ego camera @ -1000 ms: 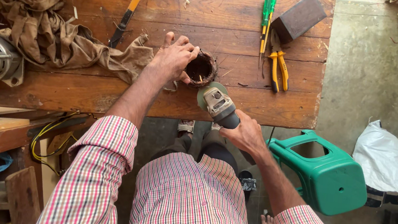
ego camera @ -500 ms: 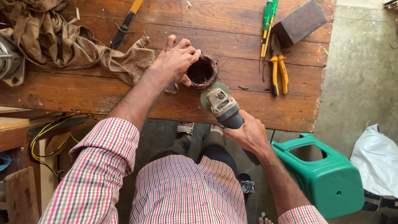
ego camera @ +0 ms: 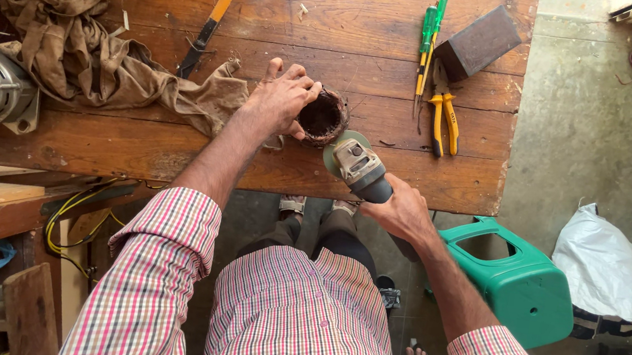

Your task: The person holds a cylindrical metal part on a workbench and grinds its rim with an angle grinder, producing sparks. They then set the grinder down and tear fibrous material off the part's rim and sides by hand, pulling pieces away and placing them on the bench.

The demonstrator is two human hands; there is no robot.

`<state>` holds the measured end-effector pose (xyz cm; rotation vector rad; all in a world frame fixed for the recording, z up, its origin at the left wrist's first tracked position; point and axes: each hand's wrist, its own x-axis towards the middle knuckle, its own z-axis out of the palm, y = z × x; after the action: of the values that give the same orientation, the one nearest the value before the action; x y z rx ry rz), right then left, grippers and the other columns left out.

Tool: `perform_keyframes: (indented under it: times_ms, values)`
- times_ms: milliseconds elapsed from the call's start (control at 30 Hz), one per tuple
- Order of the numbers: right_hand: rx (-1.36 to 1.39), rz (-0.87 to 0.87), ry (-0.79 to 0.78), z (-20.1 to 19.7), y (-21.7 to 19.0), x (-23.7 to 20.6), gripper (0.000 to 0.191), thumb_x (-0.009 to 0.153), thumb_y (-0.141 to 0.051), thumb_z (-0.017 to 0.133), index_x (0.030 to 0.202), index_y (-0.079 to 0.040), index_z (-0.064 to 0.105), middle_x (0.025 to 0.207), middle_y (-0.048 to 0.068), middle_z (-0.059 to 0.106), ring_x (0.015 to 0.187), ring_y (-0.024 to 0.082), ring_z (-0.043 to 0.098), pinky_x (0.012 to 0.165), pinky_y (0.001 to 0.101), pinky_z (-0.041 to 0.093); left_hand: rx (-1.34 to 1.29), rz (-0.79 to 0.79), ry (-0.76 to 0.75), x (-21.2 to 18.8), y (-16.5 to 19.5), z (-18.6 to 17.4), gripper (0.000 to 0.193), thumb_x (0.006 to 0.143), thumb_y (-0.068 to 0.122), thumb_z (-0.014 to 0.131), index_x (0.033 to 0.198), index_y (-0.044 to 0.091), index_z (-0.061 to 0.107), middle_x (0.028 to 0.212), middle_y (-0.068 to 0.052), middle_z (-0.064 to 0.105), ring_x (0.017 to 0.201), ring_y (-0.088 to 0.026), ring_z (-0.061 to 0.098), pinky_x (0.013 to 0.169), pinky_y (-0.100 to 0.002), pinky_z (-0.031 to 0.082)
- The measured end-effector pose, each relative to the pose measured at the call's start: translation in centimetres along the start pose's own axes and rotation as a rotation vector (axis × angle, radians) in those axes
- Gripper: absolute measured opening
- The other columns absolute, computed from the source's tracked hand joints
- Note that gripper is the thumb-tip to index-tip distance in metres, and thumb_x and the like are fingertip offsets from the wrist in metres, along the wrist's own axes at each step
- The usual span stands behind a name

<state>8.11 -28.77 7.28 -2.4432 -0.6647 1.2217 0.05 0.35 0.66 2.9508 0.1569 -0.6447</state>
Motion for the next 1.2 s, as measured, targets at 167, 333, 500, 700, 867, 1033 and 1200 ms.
perform_keyframes:
  times_ms: [167,333,500,700,867,1033,1200]
  values:
    - [-0.023,0.012,-0.008,-0.3,0.1,0.3,0.055,0.063,-0.037,0.076,0.110,-0.010,0.071,0.094,0.013,0.078,0.091,0.030,0.075,0.085,0.0433,0.057,0.001,0.004,0.026,-0.2,0.0,0.0,0.114,0.062,0.059,0.090,0.154,0.013,0.041,0.144,0.001,0.056,0.144,-0.019,0.034,0.111,-0.051,0.015]
    - [-0.042,-0.002,0.000,-0.5,0.1,0.4,0.054,0.063,-0.038,0.076,0.110,-0.010,0.071,0.095,0.013,0.077,0.092,0.030,0.074,0.086,0.0438,0.056,0.024,-0.003,0.011,0.0,0.1,-0.1,0.114,0.062,0.060,0.090,0.153,0.013,0.041,0.143,0.001,0.056,0.143,-0.018,0.034,0.112,-0.052,0.013]
    - [-0.045,0.006,-0.012,-0.6,0.0,0.5,0.053,0.063,-0.038,0.075,0.107,-0.010,0.071,0.095,0.013,0.077,0.091,0.031,0.074,0.085,0.0447,0.056,0.054,-0.009,-0.019,0.1,0.2,0.0,0.114,0.064,0.063,0.088,0.154,0.014,0.039,0.142,0.002,0.057,0.142,-0.018,0.035,0.112,-0.053,0.013]
    - [-0.051,-0.002,-0.001,-0.9,-0.2,0.5,0.052,0.064,-0.039,0.075,0.106,-0.009,0.072,0.095,0.014,0.078,0.092,0.031,0.074,0.086,0.0447,0.056,0.064,-0.006,-0.005,0.2,0.2,-0.1,0.115,0.063,0.064,0.088,0.154,0.014,0.040,0.141,0.003,0.058,0.142,-0.018,0.034,0.112,-0.053,0.013]
    - [-0.043,-0.023,0.006,-1.2,-0.1,0.6,0.053,0.063,-0.037,0.077,0.108,-0.009,0.071,0.097,0.013,0.077,0.093,0.030,0.074,0.086,0.0440,0.056,0.074,-0.003,-0.011,0.2,0.3,-0.2,0.114,0.063,0.063,0.088,0.153,0.014,0.041,0.140,0.002,0.058,0.142,-0.018,0.035,0.112,-0.053,0.013]
    - [-0.057,-0.009,-0.001,-1.2,-0.1,0.8,0.054,0.063,-0.037,0.077,0.108,-0.009,0.072,0.096,0.014,0.077,0.092,0.031,0.074,0.085,0.0440,0.056,0.061,-0.005,-0.002,0.2,0.2,-0.1,0.114,0.062,0.064,0.088,0.153,0.013,0.041,0.139,0.002,0.058,0.142,-0.018,0.035,0.112,-0.054,0.012]
    - [-0.078,0.001,-0.002,-1.3,0.0,1.0,0.054,0.063,-0.039,0.077,0.108,-0.009,0.071,0.095,0.014,0.077,0.090,0.030,0.075,0.084,0.0440,0.057,0.064,-0.005,0.022,0.1,0.1,0.0,0.114,0.060,0.063,0.089,0.152,0.013,0.042,0.139,0.003,0.059,0.142,-0.018,0.035,0.112,-0.055,0.011]
